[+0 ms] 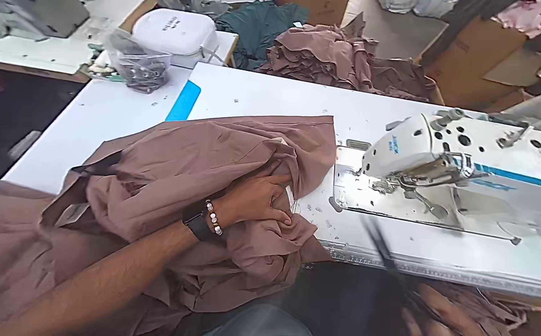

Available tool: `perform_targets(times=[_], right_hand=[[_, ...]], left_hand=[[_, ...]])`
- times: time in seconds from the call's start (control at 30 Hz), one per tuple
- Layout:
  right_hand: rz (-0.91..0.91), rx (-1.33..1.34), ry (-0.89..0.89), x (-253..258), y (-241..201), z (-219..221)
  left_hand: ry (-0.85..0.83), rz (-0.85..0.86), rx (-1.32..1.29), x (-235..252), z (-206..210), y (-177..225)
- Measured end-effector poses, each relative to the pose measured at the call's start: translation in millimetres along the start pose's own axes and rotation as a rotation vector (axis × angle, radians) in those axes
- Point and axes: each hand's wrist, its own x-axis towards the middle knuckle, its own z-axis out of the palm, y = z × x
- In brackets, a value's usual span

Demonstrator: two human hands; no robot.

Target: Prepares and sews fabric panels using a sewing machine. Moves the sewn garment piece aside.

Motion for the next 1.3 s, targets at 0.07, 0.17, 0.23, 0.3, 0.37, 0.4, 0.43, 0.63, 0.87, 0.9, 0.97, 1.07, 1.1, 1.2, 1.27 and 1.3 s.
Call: perform_targets(times=[0.07,0.17,0.23,0.3,0.37,0.4,0.43,0.63,0.87,0.9,0.97,1.07,1.1,1.2,1.27,1.3], right_hand=[[0.157,-0.197,-0.144,30,-2,19],[0.29,-0.315,-0.284,70,6,26],[0.329,-0.296,-0.339,88,7,29],[0.346,-0.317,-0.372,100,7,33],[0.38,-0.422,-0.391,103,4,39],[0.4,-0.476,-0.392,98,0,41],[0.401,-0.522,-0.38,88,-6,41],[0.05,-0.604,0.168,-1,-38,-3],[0.426,-1.51,0.577,55,-54,-78],[0.469,-1.606,0.568,63,-58,-72],[0.265,-1.697,0.521,67,-58,-35],[-0.114,-1.605,0.21,64,-28,60],[-0.178,-1.62,0.073,59,-4,89],[-0.373,-1.799,0.049,56,91,112],[-0.637,-1.769,0.223,63,130,90],[-0.766,-1.678,0.233,55,142,75]], left_hand=[[-0.006,0.042,-0.009,14,6,7],[0.026,0.062,-0.031,27,12,12],[0.037,0.046,-0.038,29,14,14],[0.056,0.039,-0.038,28,16,15],[0.055,0.023,-0.028,28,15,15],[0.053,0.007,-0.023,28,15,15],[0.059,-0.013,-0.02,28,16,14],[0.194,0.139,-0.408,-3,35,64],[-0.28,0.426,-0.723,36,-35,128],[-0.125,0.279,-0.625,66,-49,117],[0.132,0.002,-0.457,131,-56,87],[0.229,-0.247,-0.294,207,-31,35],[0.265,-0.275,-0.194,220,-17,17],[0.443,-0.276,0.045,240,-4,-31],[0.406,-0.207,0.053,234,-11,-49],[0.365,-0.168,0.045,222,-9,-49]])
